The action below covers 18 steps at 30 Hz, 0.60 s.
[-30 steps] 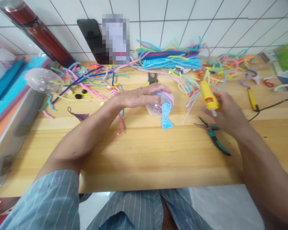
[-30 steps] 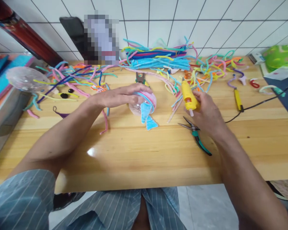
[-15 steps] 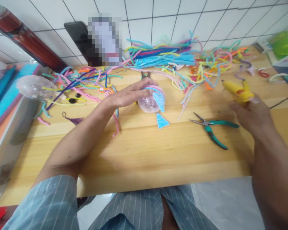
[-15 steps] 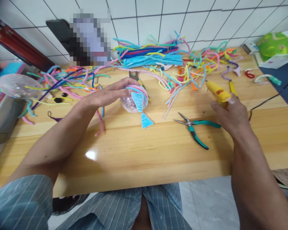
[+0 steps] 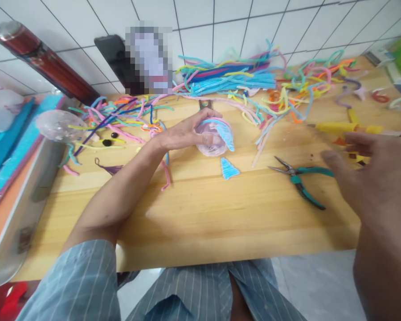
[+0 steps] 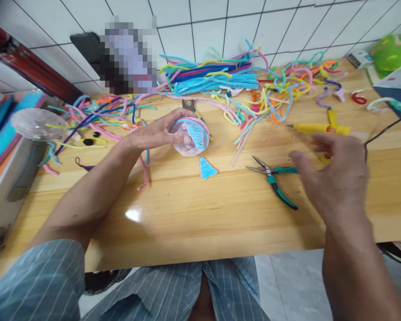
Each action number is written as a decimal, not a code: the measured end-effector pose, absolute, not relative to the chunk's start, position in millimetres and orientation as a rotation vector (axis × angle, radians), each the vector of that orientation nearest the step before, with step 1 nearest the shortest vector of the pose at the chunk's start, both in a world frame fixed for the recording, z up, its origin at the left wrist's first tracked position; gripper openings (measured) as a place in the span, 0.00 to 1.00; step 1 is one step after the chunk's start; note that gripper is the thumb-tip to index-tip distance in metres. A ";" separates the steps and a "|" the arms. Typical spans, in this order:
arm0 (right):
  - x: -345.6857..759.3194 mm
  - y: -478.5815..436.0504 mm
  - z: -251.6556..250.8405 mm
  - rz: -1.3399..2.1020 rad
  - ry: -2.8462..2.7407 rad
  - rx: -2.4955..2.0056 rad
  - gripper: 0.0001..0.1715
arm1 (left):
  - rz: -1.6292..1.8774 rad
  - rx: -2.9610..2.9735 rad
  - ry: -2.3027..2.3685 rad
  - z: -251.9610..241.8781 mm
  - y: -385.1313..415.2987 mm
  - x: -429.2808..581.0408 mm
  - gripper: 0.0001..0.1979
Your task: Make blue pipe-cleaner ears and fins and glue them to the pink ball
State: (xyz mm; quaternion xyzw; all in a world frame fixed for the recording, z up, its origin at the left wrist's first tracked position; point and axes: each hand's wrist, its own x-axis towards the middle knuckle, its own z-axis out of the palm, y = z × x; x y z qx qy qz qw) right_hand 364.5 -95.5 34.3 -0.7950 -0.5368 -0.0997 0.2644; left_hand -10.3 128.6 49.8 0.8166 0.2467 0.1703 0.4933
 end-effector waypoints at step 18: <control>229.1 -19.5 32.0 0.684 -1.242 -1.373 0.12 | 0.387 1.453 0.555 41.7 104.8 13.5 0.45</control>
